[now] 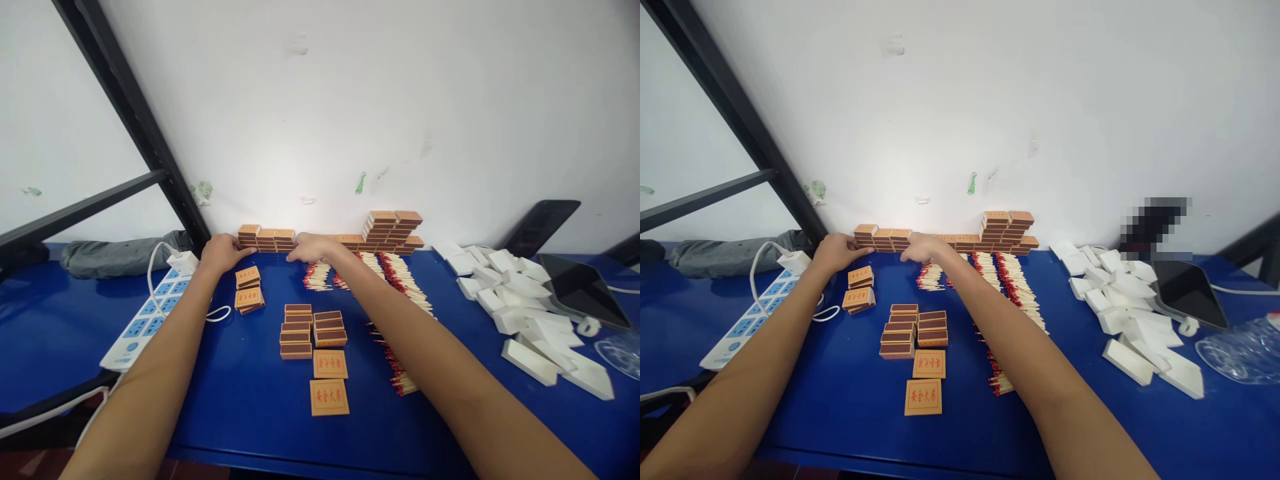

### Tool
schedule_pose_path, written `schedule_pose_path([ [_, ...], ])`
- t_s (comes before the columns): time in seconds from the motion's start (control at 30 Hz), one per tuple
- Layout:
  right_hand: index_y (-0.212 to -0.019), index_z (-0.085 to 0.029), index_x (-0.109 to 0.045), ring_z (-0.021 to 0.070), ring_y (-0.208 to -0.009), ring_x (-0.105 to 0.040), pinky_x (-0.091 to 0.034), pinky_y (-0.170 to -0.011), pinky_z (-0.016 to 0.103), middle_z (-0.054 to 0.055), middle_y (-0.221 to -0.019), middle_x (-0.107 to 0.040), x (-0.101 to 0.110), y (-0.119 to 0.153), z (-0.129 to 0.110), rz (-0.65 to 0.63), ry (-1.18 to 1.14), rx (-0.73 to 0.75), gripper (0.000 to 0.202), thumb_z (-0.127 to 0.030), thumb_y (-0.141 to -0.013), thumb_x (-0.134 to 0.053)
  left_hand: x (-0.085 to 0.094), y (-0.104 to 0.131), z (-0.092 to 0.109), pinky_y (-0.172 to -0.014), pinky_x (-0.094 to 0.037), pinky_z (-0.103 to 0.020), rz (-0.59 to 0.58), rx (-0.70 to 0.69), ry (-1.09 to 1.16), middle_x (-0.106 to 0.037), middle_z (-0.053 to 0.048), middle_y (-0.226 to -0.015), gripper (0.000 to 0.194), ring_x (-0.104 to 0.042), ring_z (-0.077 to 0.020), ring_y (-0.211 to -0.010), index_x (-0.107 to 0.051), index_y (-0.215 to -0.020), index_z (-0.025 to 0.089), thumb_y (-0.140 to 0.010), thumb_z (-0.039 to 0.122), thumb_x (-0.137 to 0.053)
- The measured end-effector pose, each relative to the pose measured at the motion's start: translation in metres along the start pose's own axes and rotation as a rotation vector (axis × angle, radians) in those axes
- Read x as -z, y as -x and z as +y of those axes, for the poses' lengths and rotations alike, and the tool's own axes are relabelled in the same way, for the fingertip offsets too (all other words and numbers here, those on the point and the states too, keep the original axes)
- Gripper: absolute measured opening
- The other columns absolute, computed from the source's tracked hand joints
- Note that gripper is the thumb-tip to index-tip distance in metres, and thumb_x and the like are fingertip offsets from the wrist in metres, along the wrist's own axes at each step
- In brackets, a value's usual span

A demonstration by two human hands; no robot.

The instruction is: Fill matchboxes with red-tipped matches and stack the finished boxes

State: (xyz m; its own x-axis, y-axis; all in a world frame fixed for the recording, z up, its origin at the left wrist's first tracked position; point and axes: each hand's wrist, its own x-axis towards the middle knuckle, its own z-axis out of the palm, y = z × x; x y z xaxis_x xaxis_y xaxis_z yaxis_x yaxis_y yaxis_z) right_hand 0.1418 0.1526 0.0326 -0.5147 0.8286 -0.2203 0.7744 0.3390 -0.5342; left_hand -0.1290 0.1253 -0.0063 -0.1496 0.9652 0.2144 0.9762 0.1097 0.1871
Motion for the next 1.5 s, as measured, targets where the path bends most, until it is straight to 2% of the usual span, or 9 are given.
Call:
schedule_pose_path([
  [0.1,-0.099,-0.014,-0.07,0.0172,-0.067,-0.063,-0.044,-0.059,0.027,0.005,-0.076,-0.072,-0.003,0.001,-0.006,0.085,-0.009,0.004,0.012,-0.02,-0.09,-0.074,0.001,0.001,0.002,-0.072,-0.051,-0.035,0.002,-0.003,-0.008,-0.081,-0.012,-0.088,0.057,-0.077,-0.0329,-0.091,-0.079,-0.085,0.021,-0.087,0.078,-0.069],
  [0.23,-0.101,-0.011,-0.072,0.0161,-0.067,-0.063,-0.044,-0.059,0.025,0.007,-0.079,-0.074,-0.006,0.005,-0.011,0.133,0.0,0.017,0.01,-0.015,-0.092,-0.071,0.001,0.002,0.004,-0.074,-0.052,-0.034,0.004,0.0,-0.02,-0.082,-0.013,-0.091,0.06,-0.077,-0.0325,-0.093,-0.079,-0.086,0.021,-0.09,0.079,-0.063],
  [0.33,-0.102,-0.01,-0.074,0.0161,-0.069,-0.066,-0.045,-0.061,0.024,0.008,-0.082,-0.076,-0.008,0.004,-0.01,0.166,0.033,0.024,0.014,-0.024,-0.098,-0.071,0.002,0.003,0.006,-0.074,-0.053,-0.034,0.004,0.005,-0.027,-0.082,-0.013,-0.092,0.06,-0.077,-0.0325,-0.094,-0.079,-0.087,0.02,-0.09,0.078,-0.063],
  [0.47,-0.111,-0.009,-0.076,0.0239,-0.088,-0.075,-0.052,-0.073,0.028,0.017,-0.099,-0.08,-0.014,-0.002,-0.008,0.264,0.123,0.004,0.041,-0.048,-0.106,-0.064,0.003,0.004,0.009,-0.075,-0.053,-0.036,0.01,0.011,-0.042,-0.081,-0.013,-0.09,0.062,-0.076,-0.0337,-0.093,-0.077,-0.084,0.021,-0.092,0.08,-0.059],
  [0.6,-0.122,-0.01,-0.075,0.0325,-0.114,-0.075,-0.056,-0.09,0.036,0.025,-0.119,-0.078,-0.024,-0.008,-0.009,0.388,0.226,-0.045,0.038,-0.04,-0.11,-0.057,0.004,0.006,0.011,-0.075,-0.052,-0.038,0.022,0.018,-0.066,-0.08,-0.014,-0.089,0.065,-0.076,-0.035,-0.093,-0.073,-0.078,0.021,-0.092,0.082,-0.055],
  [0.7,-0.126,-0.011,-0.075,0.0335,-0.12,-0.074,-0.056,-0.096,0.038,0.026,-0.126,-0.077,-0.029,-0.01,-0.01,0.434,0.28,-0.056,0.035,-0.036,-0.11,-0.056,0.004,0.006,0.012,-0.075,-0.052,-0.038,0.023,0.015,-0.076,-0.08,-0.014,-0.09,0.065,-0.076,-0.035,-0.094,-0.072,-0.077,0.021,-0.092,0.082,-0.055],
  [0.9,-0.127,-0.013,-0.076,0.0324,-0.12,-0.075,-0.057,-0.097,0.038,0.024,-0.127,-0.077,-0.03,-0.01,-0.009,0.435,0.354,-0.049,0.033,-0.035,-0.108,-0.06,0.004,0.006,0.013,-0.077,-0.054,-0.039,0.023,0.022,-0.087,-0.08,-0.015,-0.092,0.067,-0.076,-0.0362,-0.096,-0.074,-0.081,0.021,-0.091,0.084,-0.054],
  [1.33,-0.123,-0.01,-0.078,0.0321,-0.119,-0.077,-0.058,-0.096,0.037,0.025,-0.124,-0.079,-0.039,-0.013,-0.014,0.402,0.37,-0.077,0.027,-0.013,-0.102,-0.06,0.002,0.006,0.015,-0.08,-0.056,-0.04,-0.006,0.024,-0.098,-0.081,-0.016,-0.091,0.068,-0.076,-0.0374,-0.097,-0.077,-0.082,0.021,-0.089,0.085,-0.057],
  [1.5,-0.126,-0.012,-0.077,0.0314,-0.118,-0.077,-0.06,-0.092,0.035,0.023,-0.128,-0.078,-0.038,-0.014,-0.014,0.347,0.316,-0.116,0.028,-0.019,-0.1,-0.067,0.003,0.006,0.016,-0.082,-0.057,-0.041,-0.014,0.033,-0.103,-0.081,-0.017,-0.094,0.068,-0.077,-0.0378,-0.099,-0.077,-0.082,0.02,-0.089,0.085,-0.057],
])
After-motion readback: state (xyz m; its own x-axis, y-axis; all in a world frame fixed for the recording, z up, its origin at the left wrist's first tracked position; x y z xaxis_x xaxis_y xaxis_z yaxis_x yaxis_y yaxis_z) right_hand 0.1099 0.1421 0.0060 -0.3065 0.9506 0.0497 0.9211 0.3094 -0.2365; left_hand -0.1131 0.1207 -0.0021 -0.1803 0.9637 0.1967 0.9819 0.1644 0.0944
